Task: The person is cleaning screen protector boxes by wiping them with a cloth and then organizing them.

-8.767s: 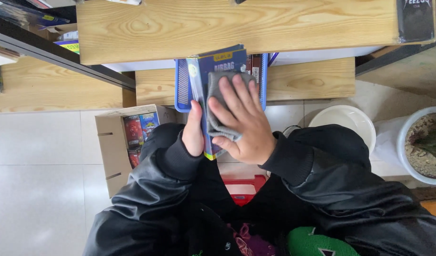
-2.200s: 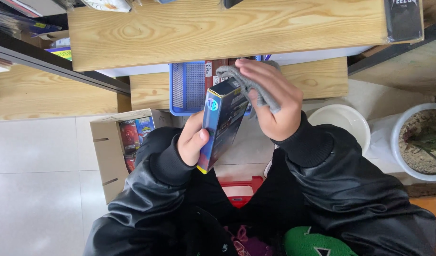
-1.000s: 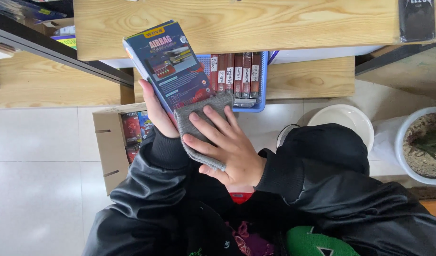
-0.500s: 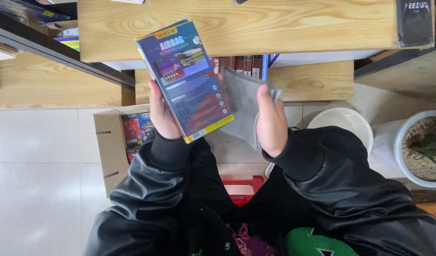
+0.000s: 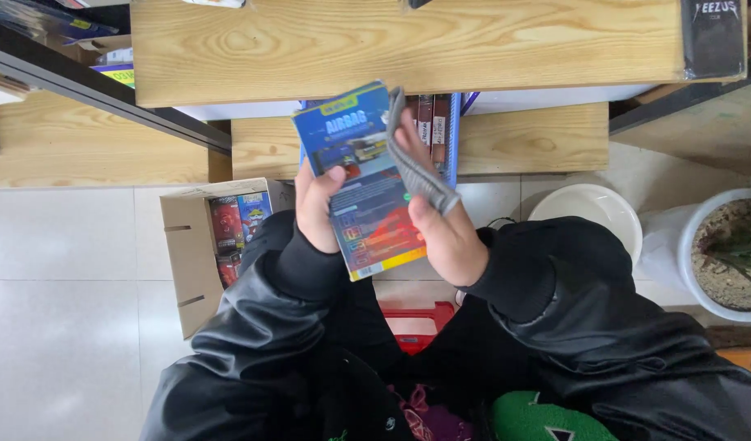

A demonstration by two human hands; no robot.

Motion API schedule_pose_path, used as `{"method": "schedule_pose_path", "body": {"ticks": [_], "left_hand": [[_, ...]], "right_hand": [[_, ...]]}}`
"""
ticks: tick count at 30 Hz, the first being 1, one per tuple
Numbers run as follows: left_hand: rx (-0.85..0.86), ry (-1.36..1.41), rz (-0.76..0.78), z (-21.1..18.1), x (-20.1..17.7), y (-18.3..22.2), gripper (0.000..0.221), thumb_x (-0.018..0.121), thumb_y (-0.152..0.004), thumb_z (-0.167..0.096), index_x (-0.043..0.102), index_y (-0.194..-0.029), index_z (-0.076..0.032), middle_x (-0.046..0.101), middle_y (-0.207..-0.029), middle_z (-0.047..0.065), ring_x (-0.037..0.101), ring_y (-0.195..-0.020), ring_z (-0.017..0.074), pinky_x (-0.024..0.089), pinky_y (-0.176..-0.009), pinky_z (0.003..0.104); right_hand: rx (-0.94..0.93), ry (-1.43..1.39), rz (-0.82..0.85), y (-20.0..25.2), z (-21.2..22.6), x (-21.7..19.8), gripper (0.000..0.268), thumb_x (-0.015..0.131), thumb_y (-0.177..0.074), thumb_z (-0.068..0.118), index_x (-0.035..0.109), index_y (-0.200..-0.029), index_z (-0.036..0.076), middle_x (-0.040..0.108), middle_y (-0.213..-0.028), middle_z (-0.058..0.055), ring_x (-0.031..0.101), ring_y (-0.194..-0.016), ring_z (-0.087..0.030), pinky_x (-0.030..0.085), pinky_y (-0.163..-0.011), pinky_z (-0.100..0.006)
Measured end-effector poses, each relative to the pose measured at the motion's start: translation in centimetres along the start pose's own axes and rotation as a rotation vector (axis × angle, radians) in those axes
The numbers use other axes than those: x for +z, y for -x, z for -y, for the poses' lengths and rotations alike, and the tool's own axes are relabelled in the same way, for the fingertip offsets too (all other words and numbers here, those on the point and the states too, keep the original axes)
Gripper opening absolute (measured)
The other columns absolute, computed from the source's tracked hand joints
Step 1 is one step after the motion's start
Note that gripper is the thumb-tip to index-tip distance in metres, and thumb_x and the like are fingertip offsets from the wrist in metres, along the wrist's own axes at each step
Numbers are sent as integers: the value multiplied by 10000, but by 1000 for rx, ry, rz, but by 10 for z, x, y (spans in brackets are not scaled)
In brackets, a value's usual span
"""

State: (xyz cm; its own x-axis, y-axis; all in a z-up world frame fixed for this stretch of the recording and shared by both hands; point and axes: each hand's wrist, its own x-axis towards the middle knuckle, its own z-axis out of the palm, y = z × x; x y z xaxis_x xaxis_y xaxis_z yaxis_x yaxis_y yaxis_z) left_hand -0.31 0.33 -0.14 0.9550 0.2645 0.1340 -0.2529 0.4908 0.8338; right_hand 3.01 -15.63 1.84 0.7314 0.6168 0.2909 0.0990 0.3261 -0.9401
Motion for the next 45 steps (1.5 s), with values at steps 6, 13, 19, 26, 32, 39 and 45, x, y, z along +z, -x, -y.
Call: {"method": "schedule_pose_path", "body": {"ticks": [6, 13, 19, 26, 32, 39, 45], "left_hand": [[131, 202, -150, -19, -10, -17, 410, 669, -881, -255, 606, -1180, 19, 688, -1090, 165, 663, -1003, 312, 530, -935, 476], [118, 403, -421, -15, -32, -21, 372, 640, -857, -348, 640, -1111, -76, 667, -1060, 117, 633, -995, 301, 491, -921, 471], [304, 289, -216, 9, -30, -18, 466, 645, -959, -183, 494, -1387, -76, 604, -1300, 145, 591, -1205, 320, 489, -1056, 504], [11, 88, -29, 24, -4, -3, 458, 717, -782, 71, 571, -1185, -91, 700, -1067, 198, 711, -893, 372, 622, -715, 541], [3, 269, -111, 20, -24, -12, 437, 605, -868, 75, 505, -1272, -58, 637, -1228, 195, 649, -1050, 449, 554, -868, 634], [-25, -55, 27, 15, -14, -10, 499, 754, -816, 48, 578, -1253, -116, 658, -1229, 159, 658, -1069, 316, 593, -814, 554], [-57, 8, -75, 12, 13, 0, 401, 757, -846, -43, 606, -1200, -155, 688, -1196, 58, 665, -1061, 210, 598, -837, 500]], "right_hand": [[-19, 26, 62, 18, 16, 16, 517, 393, -1106, 320, 269, -1535, 58, 124, -1661, -141, 122, -1584, -278, 144, -1339, -443], [-21, 0, 5, 17, 19, 14, 528, 371, -1102, 422, 392, -1463, 37, 286, -1596, -192, 252, -1545, -322, 217, -1321, -482], [33, -432, -151, 8, -7, -1, 707, 501, -1033, 501, 276, -1527, 49, 177, -1651, -101, 196, -1553, -238, 196, -1311, -435], [-144, 174, -105, 66, -107, -56, 573, 352, -1070, 208, 117, -1569, 55, -67, -1638, -132, -2, -1485, -392, -48, -1243, -479], [-108, -50, -139, 18, -29, 9, 601, 302, -1080, 364, 190, -1546, 2, 47, -1635, -214, 16, -1513, -381, 14, -1256, -536], [-225, -123, -244, -8, -13, -14, 677, 311, -1090, 504, 157, -1587, 72, 43, -1668, -172, 3, -1559, -389, -11, -1301, -535], [-219, -95, -267, 5, -41, -5, 665, 306, -1093, 454, 72, -1587, 75, -50, -1658, -162, -65, -1541, -366, -56, -1279, -533]]}}
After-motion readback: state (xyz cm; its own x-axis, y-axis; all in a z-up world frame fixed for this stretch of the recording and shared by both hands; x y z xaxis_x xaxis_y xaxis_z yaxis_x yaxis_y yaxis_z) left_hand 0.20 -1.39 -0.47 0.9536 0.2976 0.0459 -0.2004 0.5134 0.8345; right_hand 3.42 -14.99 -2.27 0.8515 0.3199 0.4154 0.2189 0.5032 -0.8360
